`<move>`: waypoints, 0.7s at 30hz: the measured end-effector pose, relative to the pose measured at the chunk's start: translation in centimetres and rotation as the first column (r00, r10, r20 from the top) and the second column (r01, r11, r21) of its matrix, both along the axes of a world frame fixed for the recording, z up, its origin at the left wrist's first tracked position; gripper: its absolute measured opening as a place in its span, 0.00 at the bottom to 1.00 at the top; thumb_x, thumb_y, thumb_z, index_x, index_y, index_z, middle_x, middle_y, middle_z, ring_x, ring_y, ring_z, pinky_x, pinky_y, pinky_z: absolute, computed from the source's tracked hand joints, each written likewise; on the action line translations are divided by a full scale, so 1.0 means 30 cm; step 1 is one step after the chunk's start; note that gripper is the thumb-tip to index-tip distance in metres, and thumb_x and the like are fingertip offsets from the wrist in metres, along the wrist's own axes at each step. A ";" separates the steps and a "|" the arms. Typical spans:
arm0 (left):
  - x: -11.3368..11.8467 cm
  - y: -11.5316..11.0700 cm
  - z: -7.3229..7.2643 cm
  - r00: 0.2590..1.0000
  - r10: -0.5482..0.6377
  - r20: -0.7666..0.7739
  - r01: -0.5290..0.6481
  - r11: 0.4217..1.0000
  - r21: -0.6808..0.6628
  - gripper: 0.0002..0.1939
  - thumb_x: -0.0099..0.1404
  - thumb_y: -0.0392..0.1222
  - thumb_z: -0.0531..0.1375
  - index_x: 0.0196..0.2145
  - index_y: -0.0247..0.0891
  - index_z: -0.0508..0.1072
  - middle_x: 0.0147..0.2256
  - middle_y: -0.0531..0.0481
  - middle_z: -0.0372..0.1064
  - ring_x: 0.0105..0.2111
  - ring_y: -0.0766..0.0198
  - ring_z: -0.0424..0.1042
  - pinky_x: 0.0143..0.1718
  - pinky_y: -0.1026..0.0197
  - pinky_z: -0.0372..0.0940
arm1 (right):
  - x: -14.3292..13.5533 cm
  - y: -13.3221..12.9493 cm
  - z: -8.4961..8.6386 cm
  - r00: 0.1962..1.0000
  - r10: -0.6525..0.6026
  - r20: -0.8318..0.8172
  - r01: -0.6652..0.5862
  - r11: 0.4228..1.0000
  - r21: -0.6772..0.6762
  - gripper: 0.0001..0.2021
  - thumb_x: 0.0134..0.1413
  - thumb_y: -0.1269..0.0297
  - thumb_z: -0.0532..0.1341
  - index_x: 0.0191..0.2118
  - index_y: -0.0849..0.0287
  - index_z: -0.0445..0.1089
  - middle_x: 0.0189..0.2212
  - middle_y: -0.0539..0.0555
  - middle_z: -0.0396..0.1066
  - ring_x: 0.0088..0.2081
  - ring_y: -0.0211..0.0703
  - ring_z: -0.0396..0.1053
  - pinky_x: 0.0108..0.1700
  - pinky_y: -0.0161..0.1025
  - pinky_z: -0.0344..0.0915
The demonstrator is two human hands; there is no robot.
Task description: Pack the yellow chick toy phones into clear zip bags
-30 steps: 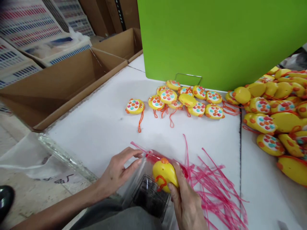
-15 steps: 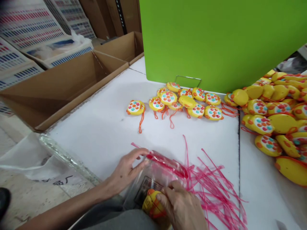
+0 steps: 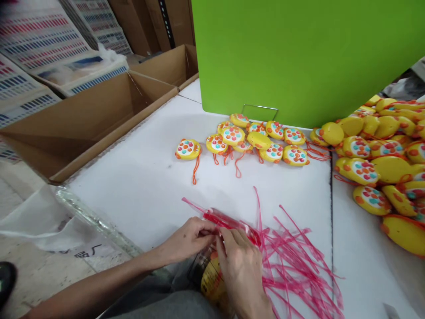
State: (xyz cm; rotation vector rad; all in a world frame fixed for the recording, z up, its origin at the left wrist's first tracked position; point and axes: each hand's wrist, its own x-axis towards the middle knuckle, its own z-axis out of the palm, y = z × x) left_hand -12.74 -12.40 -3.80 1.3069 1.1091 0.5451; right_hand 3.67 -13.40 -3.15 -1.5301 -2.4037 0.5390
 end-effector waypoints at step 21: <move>-0.038 -0.019 -0.030 0.976 0.178 0.122 -0.165 0.980 -0.110 0.05 0.61 0.34 0.52 0.29 0.34 0.67 0.29 0.49 0.73 0.31 0.63 0.73 0.34 0.61 0.66 | 0.653 -0.054 -0.014 0.549 -0.674 0.494 0.805 0.585 -0.097 0.18 0.47 0.46 0.54 0.33 0.52 0.73 0.29 0.58 0.73 0.28 0.56 0.70 0.28 0.47 0.64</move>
